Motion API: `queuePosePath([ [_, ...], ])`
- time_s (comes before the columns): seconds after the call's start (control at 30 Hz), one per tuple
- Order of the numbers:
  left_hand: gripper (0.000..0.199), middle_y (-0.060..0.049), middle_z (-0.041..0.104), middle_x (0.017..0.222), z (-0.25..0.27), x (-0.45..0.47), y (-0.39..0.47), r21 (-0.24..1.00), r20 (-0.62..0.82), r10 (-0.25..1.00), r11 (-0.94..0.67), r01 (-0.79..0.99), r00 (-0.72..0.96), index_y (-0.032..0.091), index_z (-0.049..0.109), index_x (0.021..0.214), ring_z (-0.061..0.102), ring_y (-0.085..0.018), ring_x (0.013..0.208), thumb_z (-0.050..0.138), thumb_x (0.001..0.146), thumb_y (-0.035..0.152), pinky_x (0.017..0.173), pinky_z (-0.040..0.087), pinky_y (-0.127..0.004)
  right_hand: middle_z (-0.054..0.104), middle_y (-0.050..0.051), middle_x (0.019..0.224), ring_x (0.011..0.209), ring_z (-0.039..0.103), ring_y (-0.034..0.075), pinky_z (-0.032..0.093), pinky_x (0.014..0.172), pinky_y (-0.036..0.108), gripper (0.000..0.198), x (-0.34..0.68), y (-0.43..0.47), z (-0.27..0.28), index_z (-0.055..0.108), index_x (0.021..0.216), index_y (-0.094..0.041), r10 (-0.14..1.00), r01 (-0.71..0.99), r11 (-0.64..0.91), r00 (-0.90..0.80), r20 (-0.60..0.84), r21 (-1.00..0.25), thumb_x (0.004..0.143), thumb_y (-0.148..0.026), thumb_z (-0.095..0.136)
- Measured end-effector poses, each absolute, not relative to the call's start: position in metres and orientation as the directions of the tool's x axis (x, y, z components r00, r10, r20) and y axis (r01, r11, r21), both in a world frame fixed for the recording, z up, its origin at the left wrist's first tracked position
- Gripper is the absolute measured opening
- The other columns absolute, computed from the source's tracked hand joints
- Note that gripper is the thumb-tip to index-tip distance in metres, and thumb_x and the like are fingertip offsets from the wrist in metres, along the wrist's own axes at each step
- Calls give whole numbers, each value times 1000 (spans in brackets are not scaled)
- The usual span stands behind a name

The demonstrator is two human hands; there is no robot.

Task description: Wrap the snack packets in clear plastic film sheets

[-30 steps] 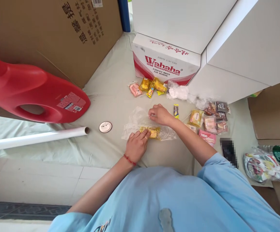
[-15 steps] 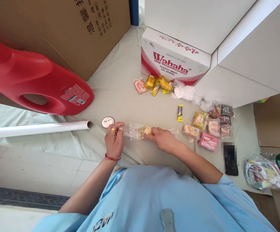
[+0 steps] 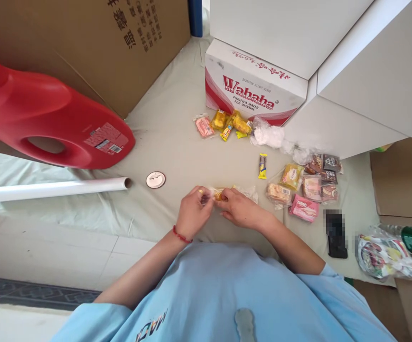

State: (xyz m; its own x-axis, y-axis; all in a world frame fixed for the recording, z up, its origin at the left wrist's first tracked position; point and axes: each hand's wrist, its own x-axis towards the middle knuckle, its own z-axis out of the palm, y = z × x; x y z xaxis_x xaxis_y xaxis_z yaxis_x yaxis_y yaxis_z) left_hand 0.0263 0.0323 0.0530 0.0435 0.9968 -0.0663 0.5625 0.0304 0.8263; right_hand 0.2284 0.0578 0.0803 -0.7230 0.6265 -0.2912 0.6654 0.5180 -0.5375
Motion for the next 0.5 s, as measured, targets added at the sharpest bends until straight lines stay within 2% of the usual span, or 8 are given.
queuePosePath([
  [0.1,25,-8,74,112,54,43,31,822,40,981,-139,552,189,20,70,110,70,-20,103,50,99,32,94,57,-35,59,13,126,118,54,26,48,102,41,33,240,57,80,70,124,-17,630,596,482,-745,-219,-642,91,-17,66],
  [0.17,33,-12,72,121,49,48,28,751,97,957,-252,611,274,17,70,117,67,-24,114,44,103,32,103,55,-41,62,13,128,121,57,25,49,104,41,33,254,56,80,70,126,-19,624,509,446,-766,-152,-736,95,-18,61],
  [0.23,36,-15,69,129,42,50,23,642,123,931,-338,688,343,15,69,123,63,-28,120,43,103,30,107,52,-46,65,11,126,118,60,23,50,104,42,35,268,54,78,68,131,-24,729,531,385,-676,-104,-755,101,-21,51],
  [0.3,39,-19,64,138,37,52,16,521,117,917,-384,762,382,11,66,131,59,-32,124,49,99,26,106,52,-49,65,14,127,117,60,27,50,105,47,38,278,48,71,65,137,-23,894,709,285,-439,-87,-645,103,-27,49],
  [0.37,48,-22,59,146,35,55,8,410,91,909,-406,817,406,8,60,140,56,-35,130,53,94,19,105,50,-50,59,20,136,126,52,34,46,108,55,43,284,41,62,63,139,-18,970,868,174,-234,-72,-465,99,-33,58],
  [0.43,54,-22,57,151,34,58,2,330,66,902,-423,844,427,8,57,145,54,-35,135,52,92,13,105,49,-47,53,22,144,137,42,39,41,113,58,38,286,34,56,68,128,-16,974,924,152,-200,-104,-352,93,-31,66],
  [0.5,55,-21,55,153,33,59,-1,290,48,893,-440,850,446,8,54,148,54,-33,137,49,93,11,106,48,-45,55,20,143,136,44,36,43,111,53,21,288,31,56,71,111,-17,962,920,163,-229,-150,-356,92,-24,65],
])
